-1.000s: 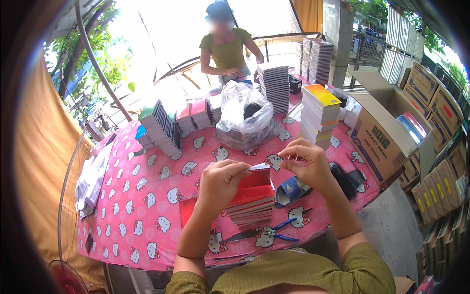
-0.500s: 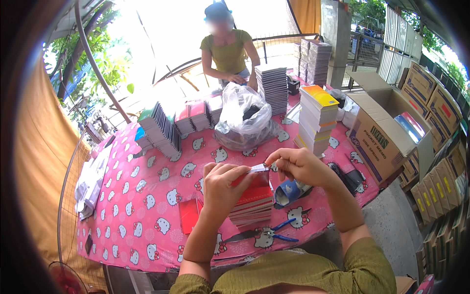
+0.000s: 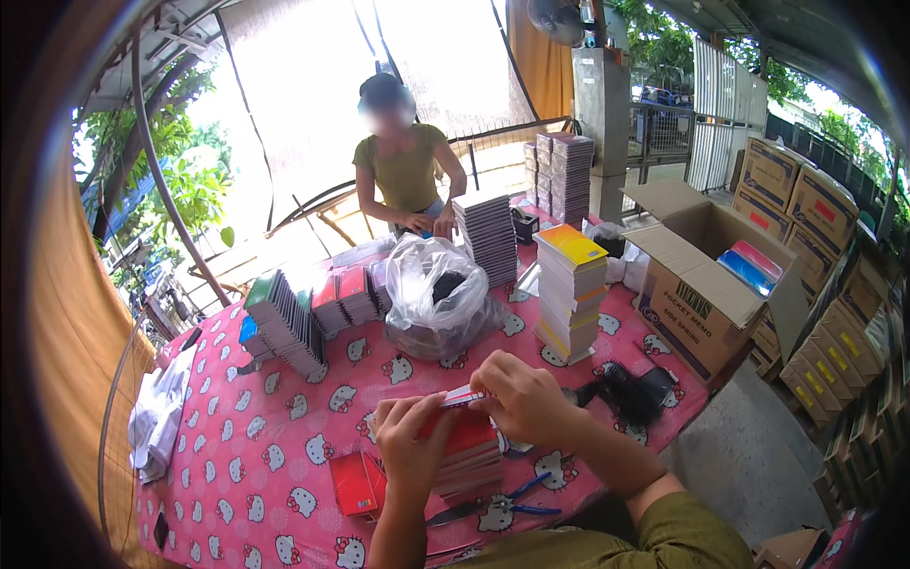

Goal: The person tapes the spiral edges of notebooks using a blue tape dispenser and trims the tape with blue-handled snips. They pick up a notebook from a stack, apply tape to the top edge, cut it, and then place the notebook into a cardboard box.

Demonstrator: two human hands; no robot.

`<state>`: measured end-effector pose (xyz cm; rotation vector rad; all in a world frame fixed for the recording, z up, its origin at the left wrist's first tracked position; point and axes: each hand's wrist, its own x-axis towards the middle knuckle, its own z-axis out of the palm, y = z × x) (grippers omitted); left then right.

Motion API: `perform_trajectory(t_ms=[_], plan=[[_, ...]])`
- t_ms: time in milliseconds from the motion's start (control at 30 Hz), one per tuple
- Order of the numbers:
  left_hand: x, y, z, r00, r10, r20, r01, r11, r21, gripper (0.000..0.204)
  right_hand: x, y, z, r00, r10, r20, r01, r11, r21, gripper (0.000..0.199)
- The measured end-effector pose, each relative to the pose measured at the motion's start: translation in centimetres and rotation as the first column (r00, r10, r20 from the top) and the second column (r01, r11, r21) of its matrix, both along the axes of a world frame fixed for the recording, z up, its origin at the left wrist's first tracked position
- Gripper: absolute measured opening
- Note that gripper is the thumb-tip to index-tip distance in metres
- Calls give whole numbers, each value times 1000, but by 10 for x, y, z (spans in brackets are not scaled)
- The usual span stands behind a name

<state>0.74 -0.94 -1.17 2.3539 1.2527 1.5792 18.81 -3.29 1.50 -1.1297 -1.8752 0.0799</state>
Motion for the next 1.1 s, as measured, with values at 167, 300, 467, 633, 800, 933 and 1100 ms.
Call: perform_trajectory(t_ms=[167,300,467,633,800,933,1100], plan=[[1,-3,2,1000,19,10,-19,998,-62,24,3,2,-2,999,35,21,-34,998,-44,13],[0,-3,-1,1000,23,-9,-23,999,-28,23,3,4,-7,989,108,-96,-118,987,-106,13],[2,-7,1,1000,27,5,-27,998,-64,22,4,1,-5,997,73,-16,-74,987,-145,15],[1,-8,2,999,31,6,-31,998,-54,21,-2,-4,3,999,37,13,-36,999,-35,15],[3,-7,3,1000,16,1,-16,1000,-10,22,-5,1,-11,992,-12,124,1,996,89,14],[3,-6,1,1000,0,-18,-1,1000,-21,23,-6,-3,-12,984,-93,154,60,976,211,13],[-7,-10,4,999,34,40,-30,995,-96,23,4,-56,-18,994,-36,100,18,983,181,18]])
